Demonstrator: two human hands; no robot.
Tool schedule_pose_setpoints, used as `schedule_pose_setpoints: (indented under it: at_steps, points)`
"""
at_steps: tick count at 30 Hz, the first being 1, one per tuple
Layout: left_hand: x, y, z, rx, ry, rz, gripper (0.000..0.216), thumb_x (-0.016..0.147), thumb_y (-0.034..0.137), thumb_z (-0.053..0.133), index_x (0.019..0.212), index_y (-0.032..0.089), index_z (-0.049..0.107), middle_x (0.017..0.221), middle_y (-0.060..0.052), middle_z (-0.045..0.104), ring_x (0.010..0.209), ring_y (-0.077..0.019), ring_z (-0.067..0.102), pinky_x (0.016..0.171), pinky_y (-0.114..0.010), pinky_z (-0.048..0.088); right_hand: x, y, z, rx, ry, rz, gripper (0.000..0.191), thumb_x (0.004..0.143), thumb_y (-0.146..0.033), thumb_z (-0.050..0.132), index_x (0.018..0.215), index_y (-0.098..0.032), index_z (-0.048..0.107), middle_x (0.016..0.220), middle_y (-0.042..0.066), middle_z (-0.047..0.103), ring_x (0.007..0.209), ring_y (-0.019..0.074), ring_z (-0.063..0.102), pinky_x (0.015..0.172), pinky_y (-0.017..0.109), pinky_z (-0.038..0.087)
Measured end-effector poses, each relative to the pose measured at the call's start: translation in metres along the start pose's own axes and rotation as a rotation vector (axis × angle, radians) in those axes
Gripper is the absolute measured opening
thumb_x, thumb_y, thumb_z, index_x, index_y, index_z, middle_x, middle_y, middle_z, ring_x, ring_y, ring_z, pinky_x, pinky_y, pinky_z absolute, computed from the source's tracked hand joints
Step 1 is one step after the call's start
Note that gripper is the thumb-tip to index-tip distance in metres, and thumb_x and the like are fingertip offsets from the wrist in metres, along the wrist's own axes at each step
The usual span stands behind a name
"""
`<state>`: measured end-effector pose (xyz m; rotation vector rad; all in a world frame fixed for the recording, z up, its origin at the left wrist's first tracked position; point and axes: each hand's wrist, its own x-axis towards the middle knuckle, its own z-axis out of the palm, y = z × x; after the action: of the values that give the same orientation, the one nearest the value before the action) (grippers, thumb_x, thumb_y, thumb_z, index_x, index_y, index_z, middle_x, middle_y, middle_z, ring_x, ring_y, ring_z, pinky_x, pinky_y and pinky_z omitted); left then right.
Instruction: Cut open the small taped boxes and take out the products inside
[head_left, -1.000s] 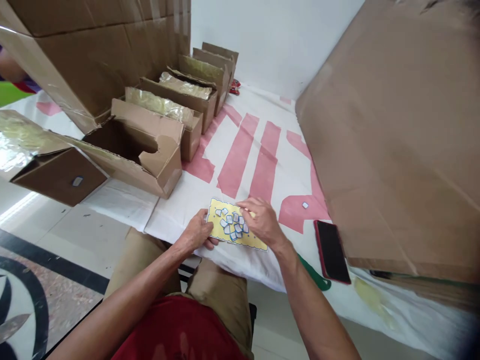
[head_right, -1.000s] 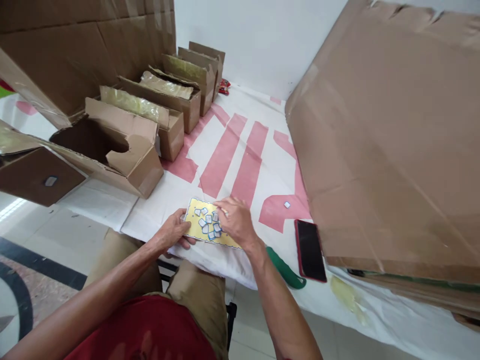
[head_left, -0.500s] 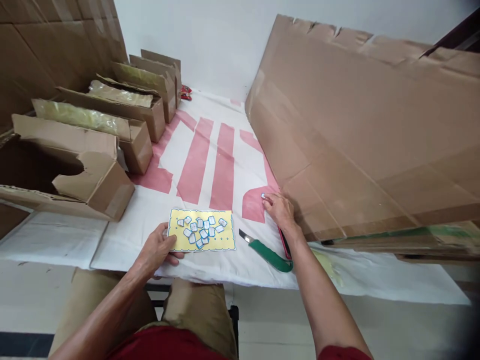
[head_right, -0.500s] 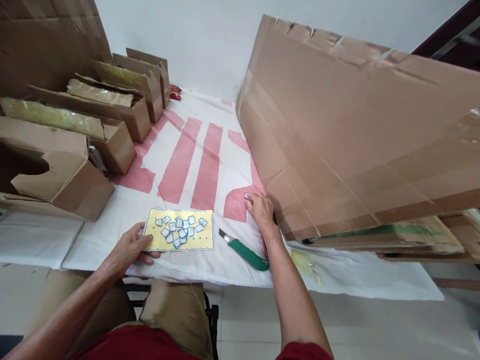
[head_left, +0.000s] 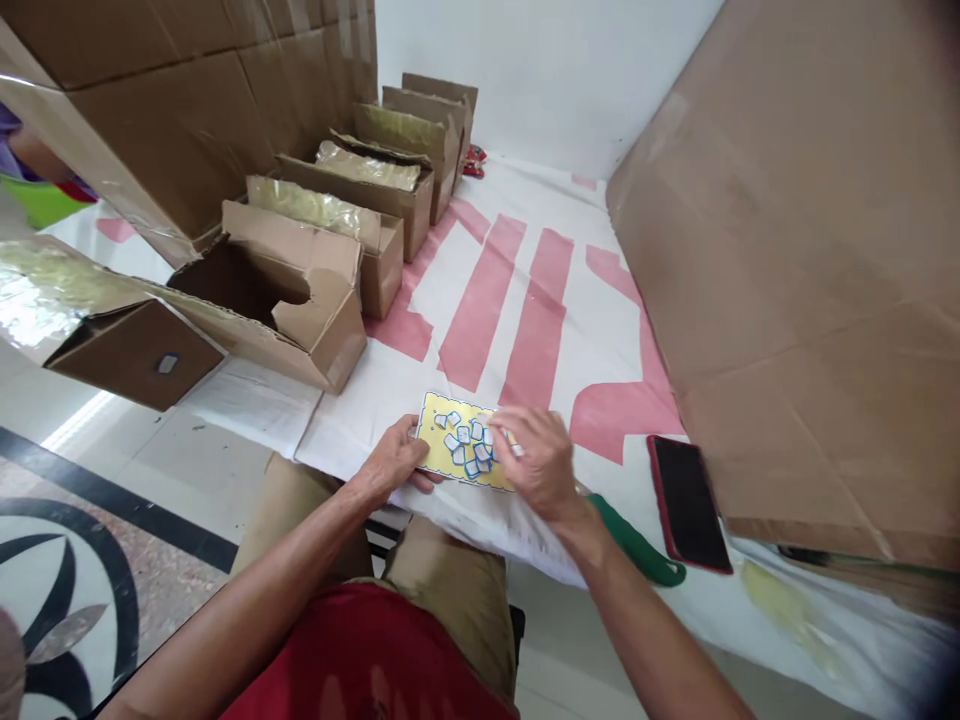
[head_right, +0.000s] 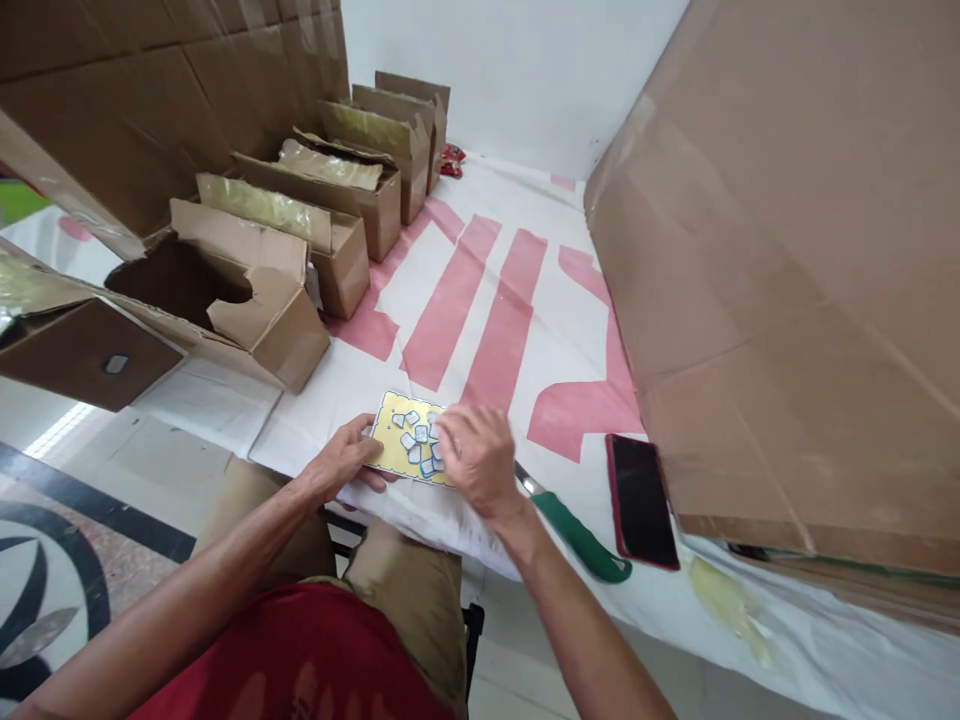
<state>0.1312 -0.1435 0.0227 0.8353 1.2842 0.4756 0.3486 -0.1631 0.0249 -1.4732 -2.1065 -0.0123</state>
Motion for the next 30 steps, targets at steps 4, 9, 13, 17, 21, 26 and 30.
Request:
schedule_pose_setpoints:
  at_steps: [4, 9, 13, 17, 21, 26, 30]
  points:
    - [0.003, -0.001, -0.006, -0.091, -0.012, -0.021, 0.052, 0.077, 0.016, 0.049, 0.128, 0.014, 0.057, 0.084, -0.006, 0.073, 0.063, -0.0202, 0.074, 0.050, -0.027, 0.060, 0.002, -0.045, 0.034, -0.112, -0.209, -0.210, 0.024, 0.103, -0.019, 0.051, 0.094, -0.020, 0.073, 0.101, 0.006, 0.077, 0.092, 0.0227, 0.058, 0.083, 0.038, 0.034]
    - [0.010, -0.007, -0.008, -0.137, 0.002, 0.003, 0.059, 0.072, 0.012, 0.052, 0.131, 0.014, 0.057, 0.097, -0.008, 0.075, 0.066, -0.0188, 0.072, 0.050, -0.027, 0.062, 0.001, -0.053, 0.042, -0.137, -0.333, -0.290, 0.016, 0.095, -0.014, 0.057, 0.089, -0.018, 0.071, 0.092, 0.008, 0.075, 0.090, 0.0250, 0.054, 0.081, 0.040, 0.030]
    - [0.013, -0.011, -0.008, -0.139, -0.014, 0.016, 0.060, 0.071, 0.011, 0.051, 0.131, 0.013, 0.056, 0.098, -0.009, 0.076, 0.066, -0.0188, 0.073, 0.049, -0.026, 0.061, 0.003, -0.051, 0.028, -0.115, -0.367, -0.277, 0.018, 0.087, -0.008, 0.058, 0.092, -0.019, 0.072, 0.092, 0.005, 0.076, 0.093, 0.0239, 0.056, 0.083, 0.039, 0.031]
    - [0.014, -0.013, -0.008, -0.132, -0.037, 0.026, 0.059, 0.072, 0.011, 0.050, 0.130, 0.012, 0.056, 0.094, -0.011, 0.077, 0.064, -0.0218, 0.075, 0.046, -0.027, 0.059, 0.012, -0.041, 0.015, -0.069, -0.335, -0.100, 0.033, 0.091, -0.006, 0.052, 0.108, -0.022, 0.075, 0.107, 0.003, 0.079, 0.099, 0.0228, 0.058, 0.086, 0.038, 0.032]
    - [0.015, -0.014, -0.008, -0.126, -0.041, 0.036, 0.060, 0.073, 0.011, 0.050, 0.133, 0.013, 0.054, 0.090, -0.010, 0.077, 0.062, -0.0212, 0.075, 0.046, -0.026, 0.059, 0.027, -0.035, 0.020, -0.177, -0.440, 0.002, 0.036, 0.093, -0.010, 0.053, 0.117, -0.023, 0.077, 0.107, 0.007, 0.076, 0.095, 0.0246, 0.056, 0.082, 0.038, 0.032]
    - [0.016, -0.014, -0.008, -0.116, -0.040, 0.046, 0.057, 0.074, 0.013, 0.051, 0.131, 0.012, 0.055, 0.087, -0.009, 0.077, 0.059, -0.0199, 0.073, 0.045, -0.025, 0.058, 0.032, -0.037, 0.031, -0.205, -0.488, -0.042, 0.036, 0.092, -0.008, 0.057, 0.114, -0.026, 0.078, 0.104, 0.006, 0.073, 0.093, 0.0230, 0.055, 0.080, 0.036, 0.031]
    - [0.017, -0.015, -0.008, -0.116, -0.050, 0.036, 0.061, 0.075, 0.012, 0.051, 0.136, 0.013, 0.052, 0.082, -0.007, 0.076, 0.059, -0.0199, 0.074, 0.045, -0.023, 0.058, 0.028, -0.040, 0.033, -0.240, -0.530, -0.118, 0.028, 0.095, -0.009, 0.056, 0.104, -0.024, 0.078, 0.105, 0.008, 0.072, 0.093, 0.0237, 0.054, 0.079, 0.037, 0.029]
